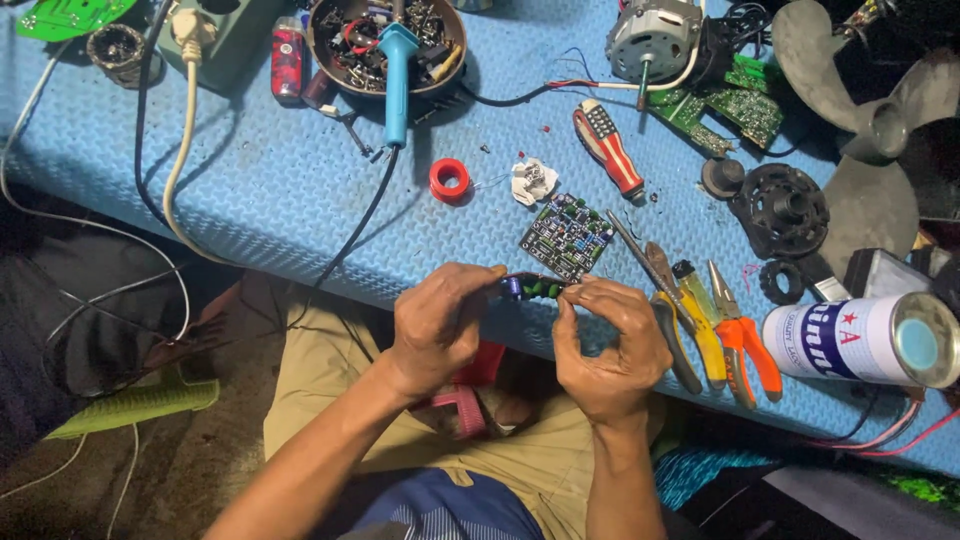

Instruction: Assembling and soldering various electronic components onto printed circuit boards at a repair station.

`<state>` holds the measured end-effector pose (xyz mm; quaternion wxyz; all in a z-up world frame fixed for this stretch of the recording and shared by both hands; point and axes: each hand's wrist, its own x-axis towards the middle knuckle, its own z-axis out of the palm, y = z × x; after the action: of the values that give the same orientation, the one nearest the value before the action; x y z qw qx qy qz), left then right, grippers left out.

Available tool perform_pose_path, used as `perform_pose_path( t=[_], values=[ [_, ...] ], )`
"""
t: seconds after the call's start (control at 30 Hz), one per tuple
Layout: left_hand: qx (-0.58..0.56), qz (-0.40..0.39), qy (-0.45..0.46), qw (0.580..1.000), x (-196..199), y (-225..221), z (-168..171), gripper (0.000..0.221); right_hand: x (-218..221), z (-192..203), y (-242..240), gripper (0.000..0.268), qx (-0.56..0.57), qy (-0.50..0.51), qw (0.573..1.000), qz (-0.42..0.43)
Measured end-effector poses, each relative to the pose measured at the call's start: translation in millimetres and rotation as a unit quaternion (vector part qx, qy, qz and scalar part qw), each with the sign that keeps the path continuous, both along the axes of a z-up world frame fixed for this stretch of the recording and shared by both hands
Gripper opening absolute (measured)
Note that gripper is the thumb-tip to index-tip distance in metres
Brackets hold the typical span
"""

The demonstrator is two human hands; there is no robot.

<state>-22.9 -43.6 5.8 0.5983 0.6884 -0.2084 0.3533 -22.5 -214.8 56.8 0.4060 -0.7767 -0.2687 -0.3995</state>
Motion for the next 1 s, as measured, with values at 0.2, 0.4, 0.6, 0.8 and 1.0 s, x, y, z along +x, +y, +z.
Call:
perform_pose_path(
  t=[0.2,0.4,0.6,0.8,1.0],
  values=[
    [-0.011,-0.002,0.012,1.000,0,0,5,0.030,2,1,2,0.021,-0.004,-0.018,0.999,0.026],
    [-0.030,-0.006,0.032,0.999,1,4,-2,0.029,-3,-2,2,0.019,0.031,-0.006,0.998,0.060],
    [-0.087,-0.027,0.085,0.992,8,9,-18,0.020,-9,-16,-6,0.026,0.069,0.021,0.996,0.047],
    [-0.134,-0.097,0.150,0.975,14,1,-14,0.018,-13,-26,-3,0.038,0.101,0.163,0.980,0.047],
    [-0.032,0.023,0.089,0.995,-2,1,17,0.031,-12,-18,3,0.021,0.057,0.092,0.994,-0.006]
  ],
)
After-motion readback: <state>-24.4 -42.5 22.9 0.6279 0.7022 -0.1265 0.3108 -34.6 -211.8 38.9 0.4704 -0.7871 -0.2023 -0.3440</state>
